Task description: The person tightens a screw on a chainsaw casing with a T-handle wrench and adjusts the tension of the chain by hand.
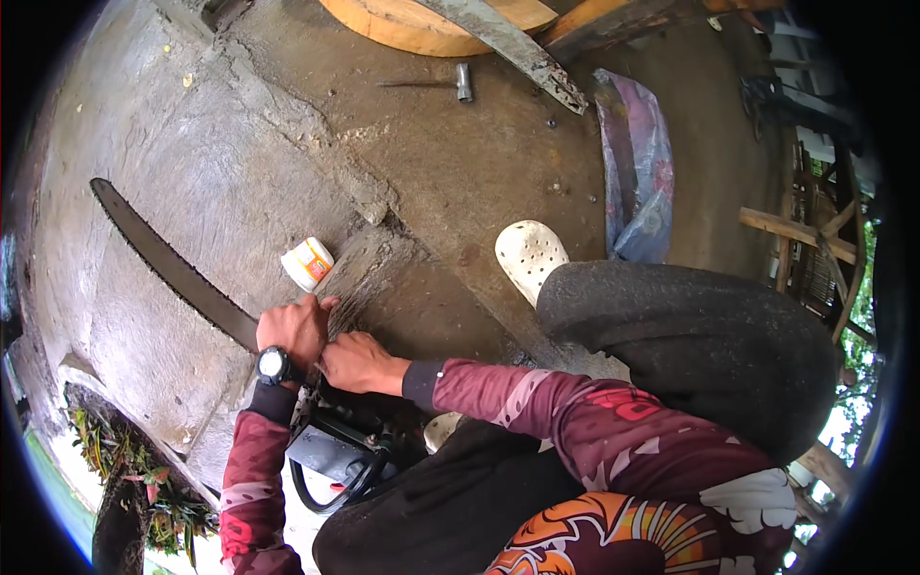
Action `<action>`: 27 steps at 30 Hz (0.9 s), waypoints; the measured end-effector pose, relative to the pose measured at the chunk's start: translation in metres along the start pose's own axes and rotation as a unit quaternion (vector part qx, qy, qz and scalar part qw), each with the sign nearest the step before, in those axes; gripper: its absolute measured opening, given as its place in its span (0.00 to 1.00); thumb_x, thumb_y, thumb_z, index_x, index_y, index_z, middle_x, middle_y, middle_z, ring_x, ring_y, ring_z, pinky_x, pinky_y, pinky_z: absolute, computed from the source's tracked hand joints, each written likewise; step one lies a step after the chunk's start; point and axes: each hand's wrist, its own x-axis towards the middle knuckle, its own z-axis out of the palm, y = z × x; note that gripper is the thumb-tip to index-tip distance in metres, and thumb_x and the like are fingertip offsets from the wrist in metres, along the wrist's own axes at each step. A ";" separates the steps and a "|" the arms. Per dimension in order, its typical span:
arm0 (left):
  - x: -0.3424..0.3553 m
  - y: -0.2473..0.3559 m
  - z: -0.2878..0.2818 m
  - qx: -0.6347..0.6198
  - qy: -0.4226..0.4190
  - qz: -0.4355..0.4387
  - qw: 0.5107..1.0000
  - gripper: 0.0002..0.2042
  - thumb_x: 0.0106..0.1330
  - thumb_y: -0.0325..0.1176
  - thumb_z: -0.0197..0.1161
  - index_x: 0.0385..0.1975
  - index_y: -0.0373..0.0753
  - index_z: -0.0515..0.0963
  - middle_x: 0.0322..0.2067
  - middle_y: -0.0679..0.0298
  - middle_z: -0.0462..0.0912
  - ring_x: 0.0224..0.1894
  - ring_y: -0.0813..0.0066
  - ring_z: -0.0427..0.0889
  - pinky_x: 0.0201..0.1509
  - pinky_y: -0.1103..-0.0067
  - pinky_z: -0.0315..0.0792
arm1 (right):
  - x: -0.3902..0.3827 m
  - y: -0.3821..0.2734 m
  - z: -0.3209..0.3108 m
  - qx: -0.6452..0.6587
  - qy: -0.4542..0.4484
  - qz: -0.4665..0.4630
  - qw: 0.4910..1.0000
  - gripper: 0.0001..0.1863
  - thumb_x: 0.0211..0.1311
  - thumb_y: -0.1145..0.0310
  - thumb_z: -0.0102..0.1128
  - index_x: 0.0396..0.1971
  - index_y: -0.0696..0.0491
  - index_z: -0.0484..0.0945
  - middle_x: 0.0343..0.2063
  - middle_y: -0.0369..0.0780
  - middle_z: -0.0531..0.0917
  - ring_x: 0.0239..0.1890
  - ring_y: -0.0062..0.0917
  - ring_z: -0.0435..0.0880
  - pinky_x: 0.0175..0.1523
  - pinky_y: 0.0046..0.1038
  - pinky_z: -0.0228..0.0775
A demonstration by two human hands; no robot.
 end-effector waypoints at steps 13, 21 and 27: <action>0.017 -0.005 0.002 -0.009 -0.108 -0.006 0.994 0.31 0.73 0.60 0.45 0.22 0.40 0.83 0.20 0.51 0.83 0.25 0.52 0.85 0.31 0.62 0.77 | 0.010 -0.015 -0.014 0.008 -0.076 0.100 0.992 0.21 0.68 0.56 0.50 0.31 0.58 0.85 0.33 0.59 0.84 0.41 0.55 0.84 0.51 0.50 0.75; 0.019 -0.001 0.005 -0.004 -0.133 -0.011 0.991 0.32 0.74 0.61 0.43 0.25 0.40 0.85 0.23 0.50 0.85 0.29 0.51 0.86 0.33 0.61 0.78 | 0.007 -0.013 -0.013 0.024 -0.085 0.111 0.990 0.21 0.67 0.55 0.51 0.32 0.59 0.84 0.34 0.59 0.84 0.42 0.55 0.84 0.51 0.50 0.75; 0.026 -0.006 0.006 0.008 -0.150 -0.013 0.989 0.34 0.73 0.62 0.42 0.26 0.38 0.85 0.26 0.50 0.86 0.33 0.49 0.87 0.39 0.59 0.79 | 0.015 -0.016 -0.010 0.044 -0.045 0.112 0.992 0.20 0.68 0.56 0.50 0.33 0.57 0.84 0.34 0.59 0.84 0.42 0.56 0.83 0.50 0.50 0.75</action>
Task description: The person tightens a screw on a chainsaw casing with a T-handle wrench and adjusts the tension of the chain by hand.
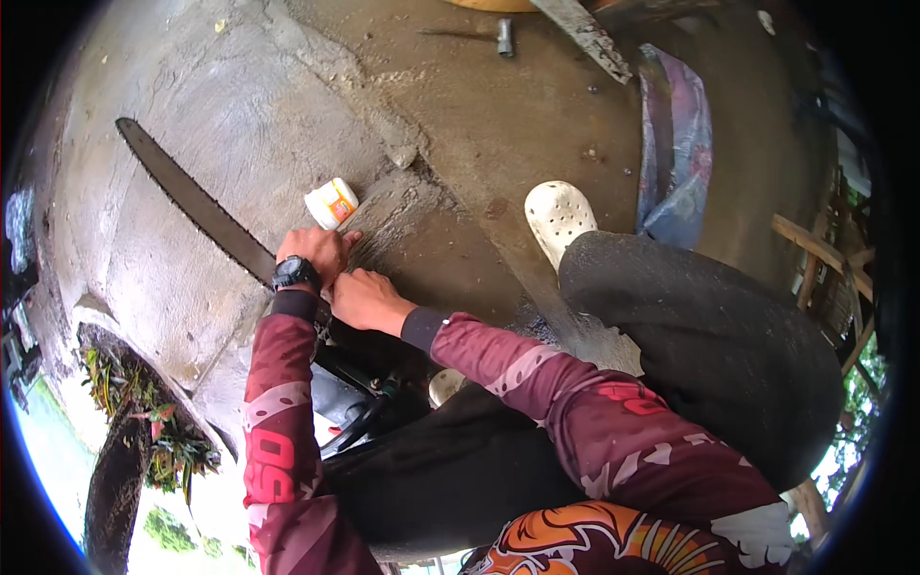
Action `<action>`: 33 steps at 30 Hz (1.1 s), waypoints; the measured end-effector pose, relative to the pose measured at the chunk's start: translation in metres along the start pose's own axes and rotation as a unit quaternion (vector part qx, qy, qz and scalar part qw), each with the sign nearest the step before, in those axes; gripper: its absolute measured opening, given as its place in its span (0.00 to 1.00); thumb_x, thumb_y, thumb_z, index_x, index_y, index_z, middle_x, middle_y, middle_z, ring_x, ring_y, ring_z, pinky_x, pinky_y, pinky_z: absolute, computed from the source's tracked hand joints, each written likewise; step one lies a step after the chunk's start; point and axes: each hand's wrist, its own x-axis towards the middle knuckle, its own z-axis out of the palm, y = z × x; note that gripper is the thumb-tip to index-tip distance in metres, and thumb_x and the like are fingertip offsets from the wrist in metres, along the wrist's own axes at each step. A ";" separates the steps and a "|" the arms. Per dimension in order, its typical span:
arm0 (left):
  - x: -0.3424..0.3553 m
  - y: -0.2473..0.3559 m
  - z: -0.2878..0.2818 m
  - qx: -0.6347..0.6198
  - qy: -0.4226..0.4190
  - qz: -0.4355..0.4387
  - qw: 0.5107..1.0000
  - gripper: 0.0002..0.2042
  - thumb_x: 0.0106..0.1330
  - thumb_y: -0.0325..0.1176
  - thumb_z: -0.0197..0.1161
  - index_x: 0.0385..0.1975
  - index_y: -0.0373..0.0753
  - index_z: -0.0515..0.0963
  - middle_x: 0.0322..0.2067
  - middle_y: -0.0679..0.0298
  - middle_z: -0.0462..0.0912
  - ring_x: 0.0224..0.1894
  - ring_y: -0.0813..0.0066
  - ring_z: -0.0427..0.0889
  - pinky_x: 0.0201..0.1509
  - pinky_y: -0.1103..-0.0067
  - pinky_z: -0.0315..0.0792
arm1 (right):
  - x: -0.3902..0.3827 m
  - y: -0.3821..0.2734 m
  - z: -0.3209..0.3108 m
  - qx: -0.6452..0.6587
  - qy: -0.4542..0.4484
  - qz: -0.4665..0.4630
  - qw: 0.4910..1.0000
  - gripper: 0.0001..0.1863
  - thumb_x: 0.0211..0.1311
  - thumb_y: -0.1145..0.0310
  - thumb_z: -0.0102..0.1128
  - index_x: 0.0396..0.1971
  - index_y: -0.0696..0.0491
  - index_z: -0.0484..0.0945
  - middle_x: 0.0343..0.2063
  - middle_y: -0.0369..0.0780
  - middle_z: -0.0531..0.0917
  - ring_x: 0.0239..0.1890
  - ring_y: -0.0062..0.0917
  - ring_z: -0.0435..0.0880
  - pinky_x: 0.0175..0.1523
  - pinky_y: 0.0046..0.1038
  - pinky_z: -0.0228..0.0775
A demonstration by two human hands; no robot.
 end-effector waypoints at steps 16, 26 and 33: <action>0.025 0.008 0.020 0.034 0.078 -0.013 0.996 0.34 0.68 0.66 0.49 0.36 0.37 0.86 0.36 0.49 0.87 0.41 0.50 0.86 0.45 0.62 0.79 | 0.011 0.024 0.002 -0.055 0.046 -0.075 0.995 0.23 0.68 0.55 0.49 0.32 0.60 0.84 0.36 0.55 0.86 0.42 0.50 0.86 0.49 0.47 0.77; 0.003 -0.056 0.092 0.028 0.075 -0.085 0.993 0.37 0.61 0.70 0.54 0.45 0.37 0.83 0.39 0.51 0.87 0.42 0.52 0.86 0.47 0.60 0.77 | -0.001 0.004 0.031 -0.028 0.026 -0.278 0.960 0.18 0.66 0.55 0.50 0.31 0.52 0.83 0.29 0.47 0.85 0.34 0.45 0.85 0.42 0.45 0.76; -0.025 0.033 -0.030 -0.109 0.243 -0.041 0.963 0.25 0.71 0.54 0.53 0.31 0.34 0.78 0.30 0.43 0.83 0.35 0.44 0.83 0.39 0.57 0.77 | 0.020 0.047 -0.012 -0.259 0.111 -0.367 0.886 0.15 0.68 0.61 0.48 0.26 0.53 0.79 0.22 0.48 0.84 0.26 0.42 0.86 0.26 0.44 0.77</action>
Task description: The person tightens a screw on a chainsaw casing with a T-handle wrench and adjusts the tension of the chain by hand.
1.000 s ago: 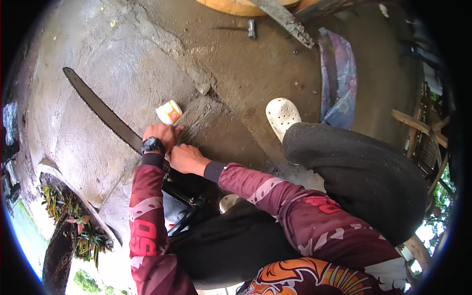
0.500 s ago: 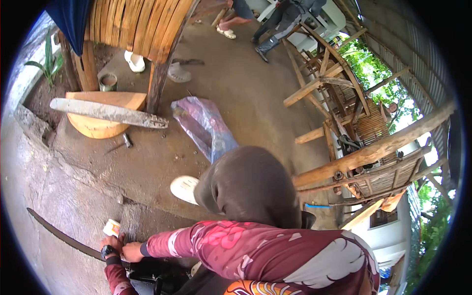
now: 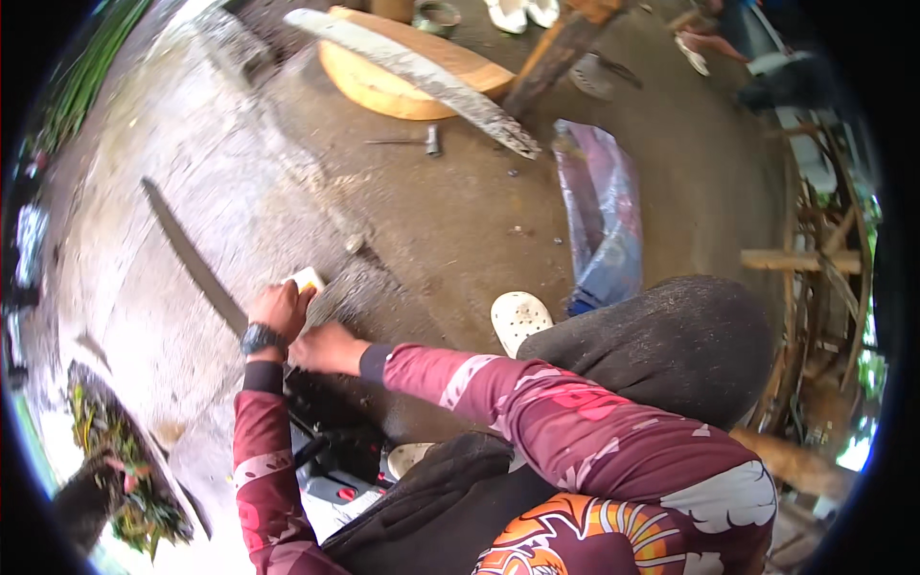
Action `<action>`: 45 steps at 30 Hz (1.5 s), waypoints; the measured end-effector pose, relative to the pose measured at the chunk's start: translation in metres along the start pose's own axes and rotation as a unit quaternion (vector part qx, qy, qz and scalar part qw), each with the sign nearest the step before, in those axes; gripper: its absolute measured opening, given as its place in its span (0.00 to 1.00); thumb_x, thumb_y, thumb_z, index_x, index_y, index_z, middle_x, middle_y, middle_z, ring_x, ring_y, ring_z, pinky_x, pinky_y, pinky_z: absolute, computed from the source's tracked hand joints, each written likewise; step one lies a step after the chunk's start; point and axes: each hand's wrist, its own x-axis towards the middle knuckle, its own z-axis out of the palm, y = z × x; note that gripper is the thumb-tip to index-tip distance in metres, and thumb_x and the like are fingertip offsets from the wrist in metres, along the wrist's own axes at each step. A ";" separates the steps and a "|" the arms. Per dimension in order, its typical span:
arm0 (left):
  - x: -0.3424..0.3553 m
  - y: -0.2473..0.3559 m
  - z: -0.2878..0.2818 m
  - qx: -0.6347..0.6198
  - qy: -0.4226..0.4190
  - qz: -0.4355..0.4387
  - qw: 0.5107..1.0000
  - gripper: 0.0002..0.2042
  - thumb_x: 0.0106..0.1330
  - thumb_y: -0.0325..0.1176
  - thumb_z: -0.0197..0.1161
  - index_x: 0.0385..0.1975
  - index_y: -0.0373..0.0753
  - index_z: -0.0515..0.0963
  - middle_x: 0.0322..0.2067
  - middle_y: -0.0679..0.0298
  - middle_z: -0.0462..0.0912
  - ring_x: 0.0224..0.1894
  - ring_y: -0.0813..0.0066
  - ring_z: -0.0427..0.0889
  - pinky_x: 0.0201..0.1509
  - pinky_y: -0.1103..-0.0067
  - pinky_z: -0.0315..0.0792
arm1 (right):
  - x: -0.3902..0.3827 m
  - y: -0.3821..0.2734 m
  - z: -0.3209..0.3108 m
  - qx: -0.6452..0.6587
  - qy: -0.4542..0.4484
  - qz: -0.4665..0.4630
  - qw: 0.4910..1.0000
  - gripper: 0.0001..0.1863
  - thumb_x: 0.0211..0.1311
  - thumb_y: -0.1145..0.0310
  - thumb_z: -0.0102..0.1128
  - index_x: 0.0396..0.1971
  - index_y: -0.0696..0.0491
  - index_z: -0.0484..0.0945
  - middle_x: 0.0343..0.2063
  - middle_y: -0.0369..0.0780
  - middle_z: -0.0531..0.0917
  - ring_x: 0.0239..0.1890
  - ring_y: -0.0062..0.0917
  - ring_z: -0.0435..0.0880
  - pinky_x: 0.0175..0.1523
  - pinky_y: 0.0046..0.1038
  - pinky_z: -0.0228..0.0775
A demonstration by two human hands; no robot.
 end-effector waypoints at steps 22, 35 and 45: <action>-0.177 0.035 -0.075 -0.016 0.160 -0.102 0.982 0.06 0.66 0.32 0.64 0.32 0.37 0.76 0.31 0.57 0.77 0.37 0.54 0.75 0.43 0.66 0.68 | -0.019 0.217 -0.249 -0.200 0.110 0.306 0.925 0.16 0.62 0.54 0.62 0.33 0.53 0.84 0.37 0.46 0.85 0.39 0.43 0.86 0.41 0.45 0.79; -0.150 0.039 -0.089 0.120 0.126 0.020 0.984 0.07 0.62 0.33 0.65 0.33 0.39 0.76 0.34 0.60 0.76 0.45 0.58 0.75 0.49 0.66 0.68 | 0.000 0.261 -0.235 -0.326 0.136 0.234 0.906 0.11 0.65 0.67 0.53 0.44 0.51 0.80 0.47 0.47 0.78 0.50 0.47 0.81 0.45 0.51 0.77; -0.218 0.014 -0.033 -0.262 0.313 -0.300 0.862 0.10 0.75 0.34 0.56 0.40 0.32 0.79 0.33 0.62 0.81 0.33 0.74 0.77 0.37 0.78 0.70 | 0.049 0.208 -0.318 -0.312 -0.104 0.042 0.943 0.10 0.62 0.64 0.60 0.38 0.54 0.81 0.36 0.45 0.86 0.39 0.44 0.85 0.43 0.43 0.77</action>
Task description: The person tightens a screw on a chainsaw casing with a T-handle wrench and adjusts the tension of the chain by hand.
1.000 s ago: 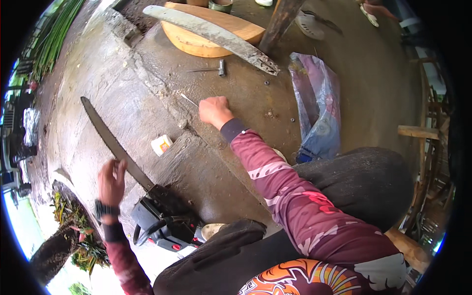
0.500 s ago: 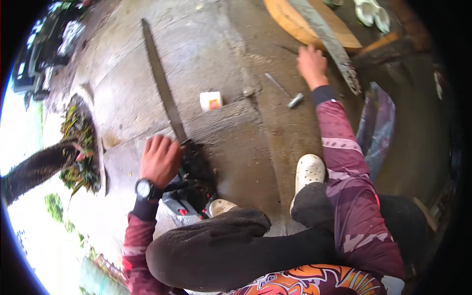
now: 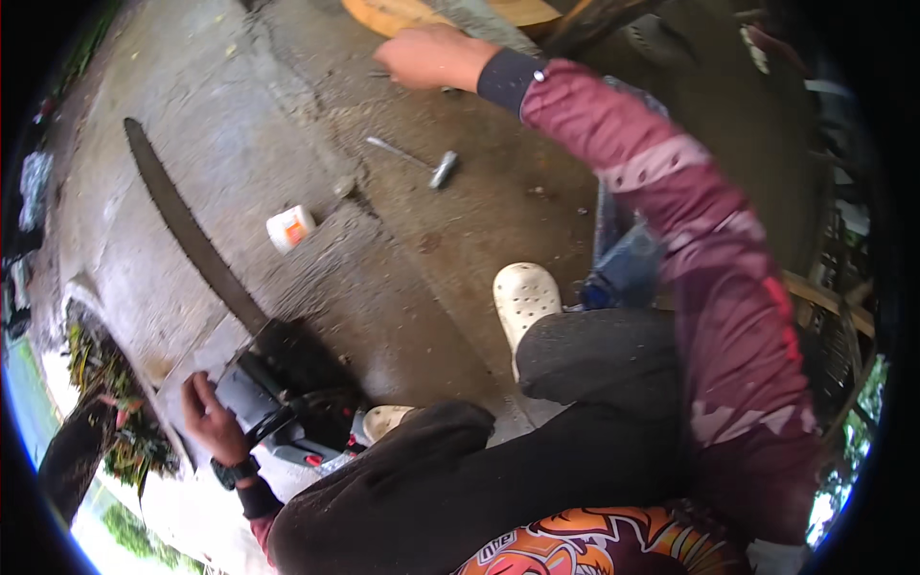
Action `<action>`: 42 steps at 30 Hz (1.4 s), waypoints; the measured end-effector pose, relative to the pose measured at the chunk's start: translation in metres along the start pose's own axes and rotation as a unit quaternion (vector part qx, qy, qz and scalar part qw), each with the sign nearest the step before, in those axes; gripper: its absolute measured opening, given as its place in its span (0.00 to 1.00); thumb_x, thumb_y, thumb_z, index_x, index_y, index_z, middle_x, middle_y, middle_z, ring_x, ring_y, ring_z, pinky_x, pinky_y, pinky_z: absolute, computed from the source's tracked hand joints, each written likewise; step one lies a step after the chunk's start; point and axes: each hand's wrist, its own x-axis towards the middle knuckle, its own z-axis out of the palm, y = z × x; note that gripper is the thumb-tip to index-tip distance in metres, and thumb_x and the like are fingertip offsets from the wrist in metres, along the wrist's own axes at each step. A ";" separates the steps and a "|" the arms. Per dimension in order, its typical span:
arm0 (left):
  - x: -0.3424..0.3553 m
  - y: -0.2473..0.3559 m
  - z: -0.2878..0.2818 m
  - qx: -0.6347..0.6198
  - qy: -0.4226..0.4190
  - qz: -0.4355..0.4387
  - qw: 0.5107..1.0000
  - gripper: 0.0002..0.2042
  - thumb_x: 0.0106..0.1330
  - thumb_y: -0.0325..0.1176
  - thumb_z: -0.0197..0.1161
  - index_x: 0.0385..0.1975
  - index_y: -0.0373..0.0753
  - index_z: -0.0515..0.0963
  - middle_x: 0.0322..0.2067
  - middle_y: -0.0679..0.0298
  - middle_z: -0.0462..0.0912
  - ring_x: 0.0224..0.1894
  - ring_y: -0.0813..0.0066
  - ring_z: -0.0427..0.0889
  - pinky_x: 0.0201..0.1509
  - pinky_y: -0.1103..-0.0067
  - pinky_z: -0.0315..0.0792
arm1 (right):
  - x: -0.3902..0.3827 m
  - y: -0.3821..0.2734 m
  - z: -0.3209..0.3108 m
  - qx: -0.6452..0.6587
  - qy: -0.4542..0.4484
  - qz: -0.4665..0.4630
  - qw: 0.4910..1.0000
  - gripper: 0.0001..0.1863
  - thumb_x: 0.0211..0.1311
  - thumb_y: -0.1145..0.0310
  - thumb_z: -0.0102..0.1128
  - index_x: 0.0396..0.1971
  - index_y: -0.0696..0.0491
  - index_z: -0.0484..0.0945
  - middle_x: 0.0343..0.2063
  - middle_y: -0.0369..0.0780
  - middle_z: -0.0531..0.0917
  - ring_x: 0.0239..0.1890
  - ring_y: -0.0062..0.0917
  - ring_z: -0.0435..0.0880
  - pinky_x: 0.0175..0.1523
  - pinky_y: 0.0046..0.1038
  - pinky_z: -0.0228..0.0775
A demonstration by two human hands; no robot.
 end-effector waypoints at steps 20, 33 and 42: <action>-0.009 -0.006 -0.003 0.055 -0.028 -0.058 0.996 0.18 0.78 0.43 0.53 0.40 0.31 0.79 0.23 0.70 0.72 0.26 0.83 0.66 0.28 0.82 0.60 | -0.342 0.025 0.109 0.203 -0.004 0.222 0.954 0.11 0.60 0.73 0.59 0.42 0.56 0.75 0.40 0.44 0.78 0.44 0.40 0.80 0.48 0.39 0.74; -0.007 0.003 0.006 0.048 0.001 -0.068 0.996 0.15 0.76 0.38 0.56 0.36 0.30 0.79 0.20 0.69 0.71 0.23 0.82 0.64 0.26 0.81 0.59 | -0.327 0.023 0.117 0.107 -0.033 0.189 0.976 0.11 0.55 0.72 0.60 0.37 0.57 0.71 0.34 0.45 0.75 0.40 0.41 0.80 0.46 0.40 0.74; -0.028 -0.021 -0.038 -0.005 -0.061 -0.098 0.993 0.15 0.77 0.37 0.51 0.33 0.31 0.77 0.19 0.74 0.66 0.22 0.88 0.58 0.25 0.84 0.52 | -0.225 -0.003 0.004 0.280 -0.044 0.002 0.959 0.09 0.53 0.75 0.58 0.34 0.57 0.70 0.31 0.47 0.76 0.38 0.45 0.80 0.41 0.42 0.73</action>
